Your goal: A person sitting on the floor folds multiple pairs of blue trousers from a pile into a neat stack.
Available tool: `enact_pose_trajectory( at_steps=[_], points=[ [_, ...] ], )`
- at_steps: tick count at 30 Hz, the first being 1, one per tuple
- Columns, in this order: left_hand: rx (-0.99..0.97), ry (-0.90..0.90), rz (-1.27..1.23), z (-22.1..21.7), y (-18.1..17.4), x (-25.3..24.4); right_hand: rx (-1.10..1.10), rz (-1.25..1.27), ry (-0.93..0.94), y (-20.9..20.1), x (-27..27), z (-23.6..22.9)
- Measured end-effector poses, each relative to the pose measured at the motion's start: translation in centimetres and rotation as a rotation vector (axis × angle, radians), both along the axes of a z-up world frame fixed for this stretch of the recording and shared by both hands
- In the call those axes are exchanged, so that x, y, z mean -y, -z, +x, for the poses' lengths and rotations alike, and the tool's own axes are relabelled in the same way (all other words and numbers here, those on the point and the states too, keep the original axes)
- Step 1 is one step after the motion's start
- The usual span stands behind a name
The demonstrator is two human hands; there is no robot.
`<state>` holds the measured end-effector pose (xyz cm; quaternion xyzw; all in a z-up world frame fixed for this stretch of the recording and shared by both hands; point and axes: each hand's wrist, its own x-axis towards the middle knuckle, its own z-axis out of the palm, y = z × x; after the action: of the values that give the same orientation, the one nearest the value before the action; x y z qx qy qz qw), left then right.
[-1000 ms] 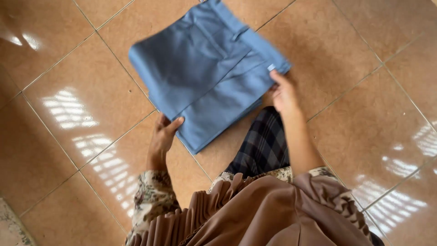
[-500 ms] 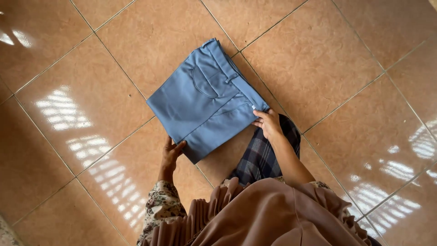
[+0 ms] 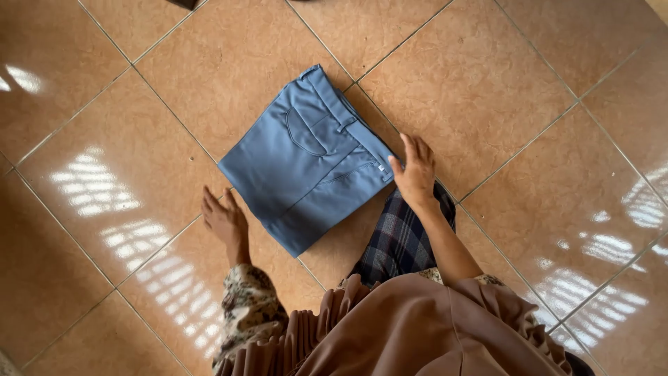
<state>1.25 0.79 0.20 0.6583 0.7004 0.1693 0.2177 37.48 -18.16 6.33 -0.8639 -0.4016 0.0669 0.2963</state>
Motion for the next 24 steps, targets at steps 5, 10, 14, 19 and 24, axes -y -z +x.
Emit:
enact_pose_trajectory(
  at_steps=[5, 10, 14, 19, 24],
  points=[
    [-0.304, 0.226, 0.336, 10.3, -2.9, 0.1, 0.529, -0.132, -0.199, 0.4, -1.6, -1.4],
    [-0.282, 0.514, 0.212, 18.0, -1.6, 3.3, 0.330, -0.431, -0.231, 1.3, -0.7, -1.5],
    [-0.216, 0.667, 0.265, 22.3, -1.5, 5.5, 0.272, -0.449, -0.171, 1.8, 0.7, 0.1],
    [-0.148, 0.830, 0.412, 29.4, -2.8, 10.2, 0.309, -0.409, 0.016, 1.7, 5.3, 4.2],
    [-0.020, 1.058, 0.503, 36.7, -1.3, 18.2, 0.416, -0.349, 0.278, 3.4, 14.5, 7.6]
  ],
)
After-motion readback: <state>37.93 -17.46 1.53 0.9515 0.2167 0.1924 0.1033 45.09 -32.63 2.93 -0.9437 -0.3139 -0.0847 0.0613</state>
